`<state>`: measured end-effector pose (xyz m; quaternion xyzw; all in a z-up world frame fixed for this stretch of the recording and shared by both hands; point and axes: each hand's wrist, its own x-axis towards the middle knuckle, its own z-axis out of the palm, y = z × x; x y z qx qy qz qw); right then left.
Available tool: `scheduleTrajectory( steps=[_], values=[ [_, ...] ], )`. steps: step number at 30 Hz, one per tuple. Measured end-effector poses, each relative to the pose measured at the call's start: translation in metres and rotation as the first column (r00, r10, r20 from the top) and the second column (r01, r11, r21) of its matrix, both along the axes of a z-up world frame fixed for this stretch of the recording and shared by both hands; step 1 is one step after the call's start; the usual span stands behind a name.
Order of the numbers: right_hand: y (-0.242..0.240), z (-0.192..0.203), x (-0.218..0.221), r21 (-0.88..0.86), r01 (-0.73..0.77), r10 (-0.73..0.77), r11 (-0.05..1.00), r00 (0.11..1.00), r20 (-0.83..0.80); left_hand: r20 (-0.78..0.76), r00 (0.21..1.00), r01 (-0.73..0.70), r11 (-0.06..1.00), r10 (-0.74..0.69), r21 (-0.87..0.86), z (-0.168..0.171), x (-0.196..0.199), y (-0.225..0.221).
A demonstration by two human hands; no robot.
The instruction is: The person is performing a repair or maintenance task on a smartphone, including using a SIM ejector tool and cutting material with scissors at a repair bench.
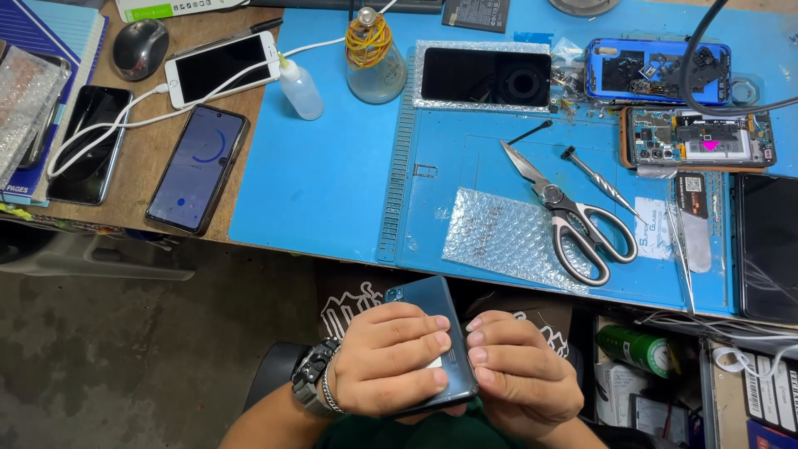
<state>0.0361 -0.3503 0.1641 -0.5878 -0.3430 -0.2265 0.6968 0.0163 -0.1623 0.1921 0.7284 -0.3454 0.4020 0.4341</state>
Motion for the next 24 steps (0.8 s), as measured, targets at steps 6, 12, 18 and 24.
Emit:
scheduleTrajectory(
  steps=[6,12,18,24],
  values=[
    [-0.011,0.007,0.005,-0.064,-0.099,0.102,0.993,0.994,0.045,0.080,0.994,0.065,0.994,-0.072,0.087,0.009,0.007,0.004],
    [-0.015,0.012,0.008,-0.074,-0.211,0.211,0.975,0.977,-0.010,0.024,0.983,0.180,0.983,-0.181,0.048,0.010,0.008,0.003],
    [-0.014,0.014,0.007,-0.117,-0.259,0.253,0.959,0.966,-0.061,-0.007,0.983,0.183,0.983,-0.184,-0.031,0.012,0.009,0.000],
    [-0.014,0.013,0.011,-0.192,-0.304,0.311,0.933,0.950,0.010,-0.025,0.980,0.195,0.978,-0.197,-0.067,0.008,0.009,0.000]
  ],
)
